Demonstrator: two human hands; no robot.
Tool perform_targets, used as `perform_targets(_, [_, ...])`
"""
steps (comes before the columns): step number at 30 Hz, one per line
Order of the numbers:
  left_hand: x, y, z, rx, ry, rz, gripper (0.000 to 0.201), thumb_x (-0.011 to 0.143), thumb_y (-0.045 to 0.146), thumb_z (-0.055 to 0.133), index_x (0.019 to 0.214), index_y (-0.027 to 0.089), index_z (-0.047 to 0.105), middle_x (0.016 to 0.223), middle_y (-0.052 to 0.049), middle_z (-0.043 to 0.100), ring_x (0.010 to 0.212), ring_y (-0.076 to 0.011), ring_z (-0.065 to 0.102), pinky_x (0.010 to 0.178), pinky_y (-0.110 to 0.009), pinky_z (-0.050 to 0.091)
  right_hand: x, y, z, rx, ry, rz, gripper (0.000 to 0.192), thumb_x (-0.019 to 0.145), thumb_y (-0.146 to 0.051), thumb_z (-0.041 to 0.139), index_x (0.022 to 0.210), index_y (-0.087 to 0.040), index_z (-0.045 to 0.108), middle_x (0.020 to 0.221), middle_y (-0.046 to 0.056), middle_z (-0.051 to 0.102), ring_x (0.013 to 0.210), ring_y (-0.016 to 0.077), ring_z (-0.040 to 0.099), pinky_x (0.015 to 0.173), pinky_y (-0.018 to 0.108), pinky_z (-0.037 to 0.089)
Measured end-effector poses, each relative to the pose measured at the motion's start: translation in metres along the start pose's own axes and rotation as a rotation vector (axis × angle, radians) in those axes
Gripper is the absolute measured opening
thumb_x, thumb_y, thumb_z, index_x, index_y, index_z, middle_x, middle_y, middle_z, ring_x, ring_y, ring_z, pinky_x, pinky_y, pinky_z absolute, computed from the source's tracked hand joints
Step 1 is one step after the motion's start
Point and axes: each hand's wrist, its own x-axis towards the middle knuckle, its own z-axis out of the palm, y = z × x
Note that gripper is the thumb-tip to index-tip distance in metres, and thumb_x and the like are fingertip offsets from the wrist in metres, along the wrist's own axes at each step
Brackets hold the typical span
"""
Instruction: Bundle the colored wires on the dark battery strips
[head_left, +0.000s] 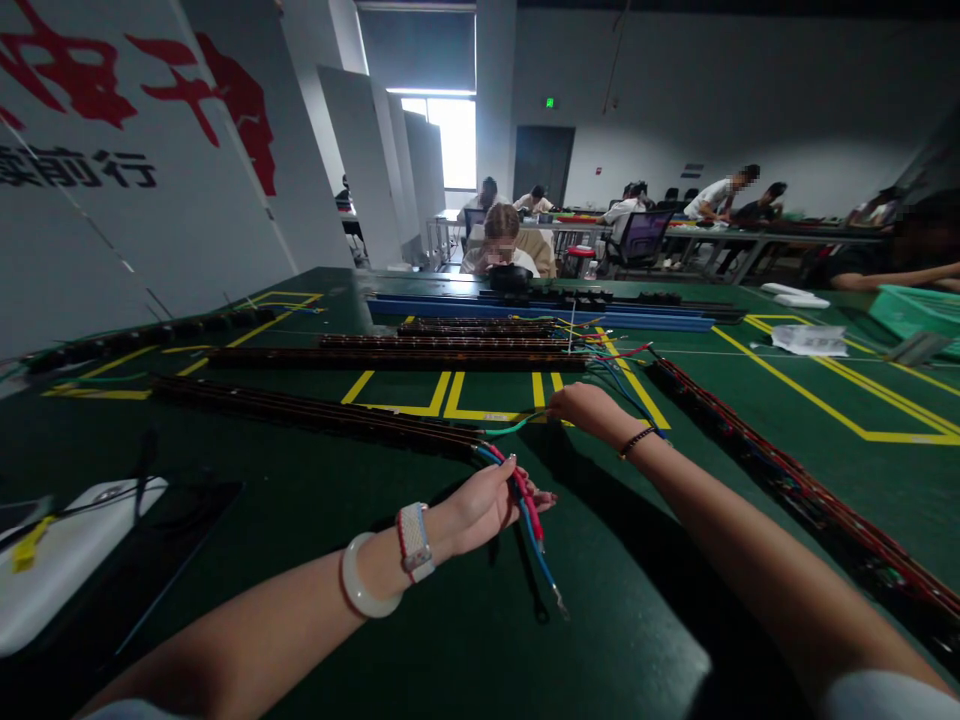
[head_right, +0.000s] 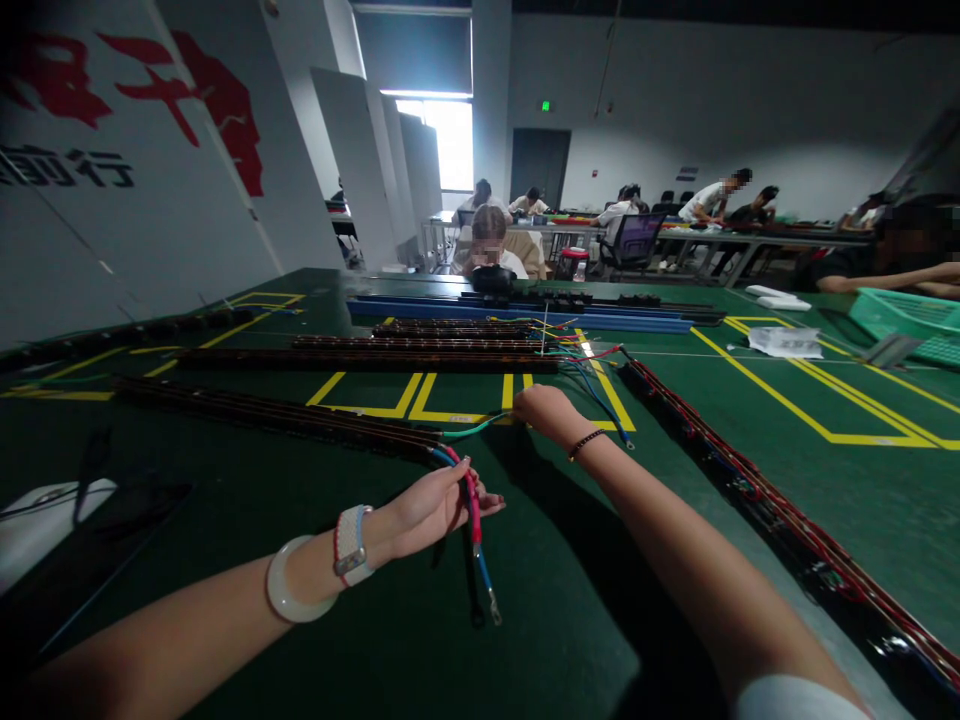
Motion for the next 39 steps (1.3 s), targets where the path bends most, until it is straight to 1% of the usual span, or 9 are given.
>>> perform_targets(4, [0.005,-0.002,-0.006,-0.021,-0.057,0.009,0.025,0.094,0.029,0.038,0.086,0.01,0.052,0.09,-0.017,0.066,0.093,-0.0228,0.064,0.093,-0.04,0.044,-0.04,-0.012,-0.021,0.169,0.115,-0.109,0.021,0.089,-0.034,0.056,0.092,-0.016,0.067,0.088,0.009,0.068,0.076,0.0185,0.062,0.064,0.025,0.042])
perform_targets(7, [0.006,-0.002,-0.007,-0.01,-0.058,-0.003,0.026,0.095,0.029,0.035,0.087,0.012,0.053,0.09,-0.013,0.066,0.09,-0.0206,0.065,0.09,-0.038,0.045,-0.07,-0.031,-0.03,0.329,0.049,-0.219,0.019,0.09,-0.025,0.054,0.105,-0.019,0.063,0.084,0.005,0.067,0.068,0.0155,0.06,0.058,0.025,0.041])
perform_targets(10, [0.005,-0.002,-0.006,0.003,-0.029,-0.007,0.025,0.095,0.028,0.036,0.085,0.013,0.053,0.088,-0.01,0.066,0.086,-0.0178,0.064,0.088,-0.037,0.046,-0.088,-0.046,-0.028,0.404,-0.013,-0.441,0.032,0.088,-0.02,0.056,0.12,-0.025,0.058,0.096,0.003,0.066,0.076,0.0142,0.06,0.065,0.024,0.043])
perform_targets(13, [0.001,-0.003,-0.005,0.019,0.005,0.016,0.026,0.095,0.027,0.037,0.079,0.014,0.052,0.084,-0.008,0.065,0.078,-0.0152,0.063,0.087,-0.035,0.047,-0.09,-0.052,-0.018,0.375,0.042,-0.58,0.029,0.091,-0.025,0.055,0.119,-0.026,0.061,0.095,0.005,0.063,0.082,0.0152,0.057,0.074,0.027,0.043])
perform_targets(19, [-0.01,-0.006,-0.001,0.045,0.007,0.08,0.023,0.095,0.026,0.035,0.097,0.012,0.054,0.096,-0.011,0.066,0.091,-0.0188,0.064,0.093,-0.04,0.044,-0.079,-0.041,0.001,0.566,0.162,-0.562,0.029,0.096,-0.027,0.044,0.117,-0.021,0.063,0.091,0.007,0.062,0.084,0.015,0.056,0.075,0.027,0.043])
perform_targets(23, [-0.009,-0.009,-0.001,0.136,-0.016,0.134,0.02,0.095,0.019,0.03,0.098,0.012,0.049,0.091,-0.014,0.067,0.084,-0.0197,0.067,0.09,-0.043,0.045,-0.07,-0.036,0.005,0.743,0.237,-0.477,0.028,0.093,-0.034,0.05,0.112,-0.02,0.064,0.092,0.007,0.064,0.083,0.0148,0.058,0.073,0.025,0.044])
perform_targets(28, [-0.006,-0.009,-0.001,0.216,-0.011,0.11,0.023,0.097,0.025,0.024,0.09,0.014,0.043,0.083,-0.016,0.068,0.078,-0.0219,0.068,0.086,-0.044,0.047,-0.038,-0.048,-0.008,0.809,0.368,-0.325,0.035,0.095,-0.041,0.043,0.087,-0.014,0.065,0.074,0.003,0.061,0.065,0.012,0.053,0.059,0.022,0.038])
perform_targets(33, [-0.009,-0.007,0.001,0.227,-0.013,0.103,0.021,0.097,0.025,0.025,0.087,0.015,0.041,0.082,-0.015,0.068,0.077,-0.0208,0.068,0.087,-0.044,0.047,0.009,-0.071,-0.033,0.722,0.319,-0.315,0.037,0.095,-0.041,0.042,0.076,-0.014,0.058,0.062,-0.001,0.054,0.054,0.0083,0.044,0.052,0.02,0.027])
perform_targets(39, [-0.007,-0.008,-0.002,0.21,-0.045,0.108,0.013,0.095,0.022,0.031,0.091,0.015,0.042,0.082,-0.015,0.068,0.08,-0.0223,0.069,0.089,-0.046,0.045,0.043,-0.096,-0.036,0.509,0.215,-0.299,0.034,0.096,-0.036,0.043,0.082,-0.012,0.063,0.074,0.005,0.063,0.06,0.0099,0.05,0.054,0.022,0.026])
